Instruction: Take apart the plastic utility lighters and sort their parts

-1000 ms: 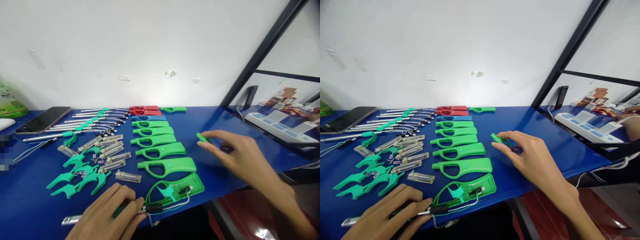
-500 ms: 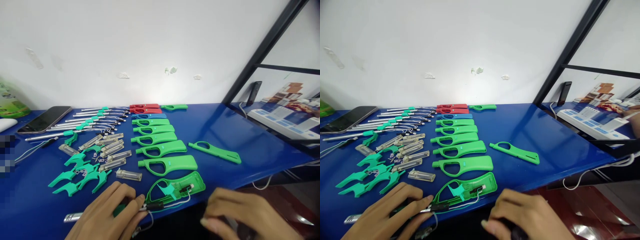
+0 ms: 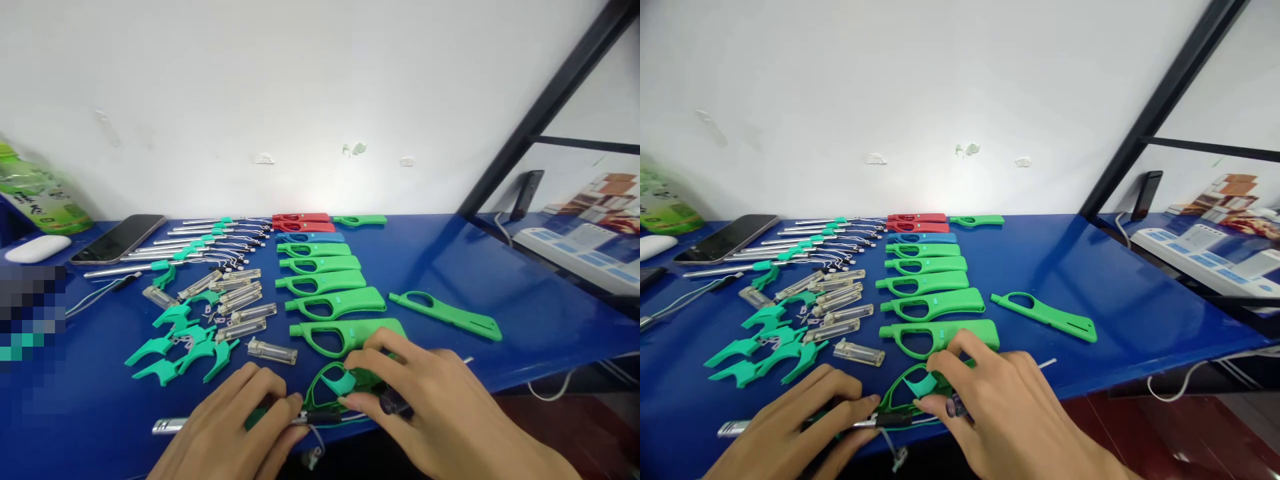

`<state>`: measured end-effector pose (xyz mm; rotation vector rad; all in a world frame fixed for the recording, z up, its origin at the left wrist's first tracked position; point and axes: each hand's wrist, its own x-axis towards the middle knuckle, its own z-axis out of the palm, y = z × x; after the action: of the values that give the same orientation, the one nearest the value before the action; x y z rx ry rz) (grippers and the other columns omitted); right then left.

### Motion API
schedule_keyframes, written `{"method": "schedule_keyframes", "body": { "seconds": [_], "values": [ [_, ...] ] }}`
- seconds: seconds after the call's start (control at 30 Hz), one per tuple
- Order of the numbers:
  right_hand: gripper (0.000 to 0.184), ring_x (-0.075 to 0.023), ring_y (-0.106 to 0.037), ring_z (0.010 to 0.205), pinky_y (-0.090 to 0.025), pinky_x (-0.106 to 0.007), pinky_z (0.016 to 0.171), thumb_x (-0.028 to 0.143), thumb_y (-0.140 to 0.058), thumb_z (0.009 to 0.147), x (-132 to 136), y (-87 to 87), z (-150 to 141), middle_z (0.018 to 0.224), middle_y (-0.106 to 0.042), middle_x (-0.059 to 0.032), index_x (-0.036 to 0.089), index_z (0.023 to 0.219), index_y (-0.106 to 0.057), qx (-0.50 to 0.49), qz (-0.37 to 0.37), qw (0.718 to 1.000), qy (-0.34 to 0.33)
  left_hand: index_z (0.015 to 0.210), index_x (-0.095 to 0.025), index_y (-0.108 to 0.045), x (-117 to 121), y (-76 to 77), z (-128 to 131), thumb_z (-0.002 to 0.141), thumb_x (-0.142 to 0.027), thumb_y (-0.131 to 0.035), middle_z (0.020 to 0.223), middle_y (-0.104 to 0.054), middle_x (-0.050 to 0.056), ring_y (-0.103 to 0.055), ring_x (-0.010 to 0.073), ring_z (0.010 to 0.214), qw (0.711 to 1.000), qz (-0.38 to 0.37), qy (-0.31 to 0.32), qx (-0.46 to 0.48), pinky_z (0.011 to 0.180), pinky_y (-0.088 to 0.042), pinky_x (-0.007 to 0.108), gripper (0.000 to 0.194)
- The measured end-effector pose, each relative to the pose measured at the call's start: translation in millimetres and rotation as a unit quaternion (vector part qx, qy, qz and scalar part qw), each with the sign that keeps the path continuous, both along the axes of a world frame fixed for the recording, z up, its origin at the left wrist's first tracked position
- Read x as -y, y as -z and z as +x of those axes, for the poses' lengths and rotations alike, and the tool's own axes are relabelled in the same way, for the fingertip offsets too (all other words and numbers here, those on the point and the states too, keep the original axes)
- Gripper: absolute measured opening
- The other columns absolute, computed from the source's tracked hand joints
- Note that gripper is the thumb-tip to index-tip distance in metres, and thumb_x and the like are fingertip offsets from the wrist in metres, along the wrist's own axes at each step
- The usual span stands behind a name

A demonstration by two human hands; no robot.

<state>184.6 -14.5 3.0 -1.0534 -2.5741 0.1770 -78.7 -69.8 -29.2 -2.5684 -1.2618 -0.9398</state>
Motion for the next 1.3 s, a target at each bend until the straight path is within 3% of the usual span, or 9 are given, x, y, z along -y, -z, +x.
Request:
{"method": "schedule_keyframes", "body": {
  "seconds": [0.2,0.4,0.6,0.8,0.93,1.03,1.17,1.2,1.3],
  "values": [
    [0.013,-0.02,-0.077,0.066,-0.046,-0.029,0.049,0.021,-0.064,0.1,-4,-2.6,-2,0.096,-0.076,0.0034,0.03,0.108,-0.068,0.037,-0.007,0.999,-0.03,0.102,-0.023,-0.059,1,-10.7,1,0.111,-0.021,-0.039,0.089,-0.067,0.001,-0.067,0.0161,0.077,1.0,-0.008,-0.007,-0.025,0.073,-0.063,0.026,0.022],
    [0.018,-0.015,-0.075,0.068,-0.05,-0.023,0.057,0.016,-0.055,0.104,-6,-8.5,-1,0.097,-0.078,0.0013,0.027,0.103,-0.069,0.047,-0.019,0.996,-0.074,0.1,-0.023,-0.064,3,-5.2,1,0.108,-0.019,-0.047,0.091,-0.066,0.001,-0.068,0.0157,0.085,0.999,-0.03,-0.011,-0.004,0.088,-0.064,0.028,0.019],
    [0.019,-0.0143,-0.071,0.067,-0.04,-0.028,0.052,0.021,-0.053,0.107,-21,-32.0,-13,0.103,-0.077,0.0006,0.029,0.111,-0.07,0.039,0.019,0.995,-0.093,0.102,-0.024,-0.067,9,-6.2,1,0.106,-0.02,-0.053,0.094,-0.066,0.001,-0.068,0.0157,0.089,0.998,-0.062,-0.021,0.007,0.089,-0.064,0.028,0.015],
    [0.015,-0.0162,-0.063,0.076,-0.028,-0.032,0.057,0.012,-0.059,0.097,-68,-64.4,-90,0.095,-0.074,-0.0022,0.02,0.101,-0.071,0.068,0.049,0.98,-0.181,0.1,-0.023,-0.068,8,-7.0,2,0.106,-0.021,-0.053,0.093,-0.068,0.002,-0.068,0.0163,0.087,0.997,-0.069,-0.024,0.005,0.084,-0.064,0.028,0.016],
    [0.017,-0.0153,-0.058,0.078,-0.026,-0.032,0.058,0.012,-0.058,0.097,-94,-57.5,-151,0.099,-0.075,-0.0033,0.017,0.103,-0.073,0.076,0.048,0.968,-0.232,0.1,-0.022,-0.067,7,-1.3,-1,0.106,-0.02,-0.055,0.094,-0.069,0.001,-0.068,0.0186,0.087,0.998,-0.058,-0.015,-0.008,0.08,-0.065,0.031,0.013],
    [0.016,-0.0151,-0.059,0.082,-0.026,-0.031,0.058,0.02,-0.059,0.102,-101,-54.4,-171,0.106,-0.075,-0.0047,0.016,0.106,-0.075,0.072,0.052,0.964,-0.249,0.102,-0.022,-0.065,6,3.4,-2,0.105,-0.021,-0.056,0.094,-0.069,0.002,-0.069,0.0199,0.085,0.998,-0.066,-0.01,-0.016,0.073,-0.065,0.032,0.01],
    [0.018,-0.0159,-0.063,0.088,-0.032,-0.03,0.062,0.029,-0.059,0.108,-89,-74.1,-143,0.106,-0.074,-0.0037,0.018,0.105,-0.074,0.066,0.047,0.967,-0.241,0.105,-0.022,-0.065,7,4.0,-2,0.108,-0.022,-0.051,0.097,-0.07,0.002,-0.07,0.0199,0.089,0.999,-0.051,-0.01,-0.011,0.086,-0.066,0.036,0.013],
    [0.015,-0.0167,-0.064,0.088,-0.034,-0.03,0.064,0.024,-0.061,0.106,-83,-80.3,-127,0.101,-0.074,-0.0031,0.019,0.102,-0.074,0.064,0.047,0.971,-0.227,0.106,-0.022,-0.064,7,3.0,-2,0.108,-0.021,-0.05,0.098,-0.07,0.001,-0.07,0.0197,0.091,0.999,-0.049,-0.012,-0.011,0.089,-0.065,0.036,0.015],
    [0.015,-0.0167,-0.068,0.079,-0.043,-0.03,0.065,0.033,-0.067,0.105,-58,-86.4,-66,0.089,-0.073,0.0,0.023,0.095,-0.073,0.093,0.023,0.98,-0.177,0.105,-0.023,-0.063,7,-1.1,-1,0.109,-0.021,-0.047,0.096,-0.07,0.002,-0.07,0.0188,0.088,0.999,-0.041,-0.012,-0.018,0.085,-0.065,0.033,0.017]
  ]
}}
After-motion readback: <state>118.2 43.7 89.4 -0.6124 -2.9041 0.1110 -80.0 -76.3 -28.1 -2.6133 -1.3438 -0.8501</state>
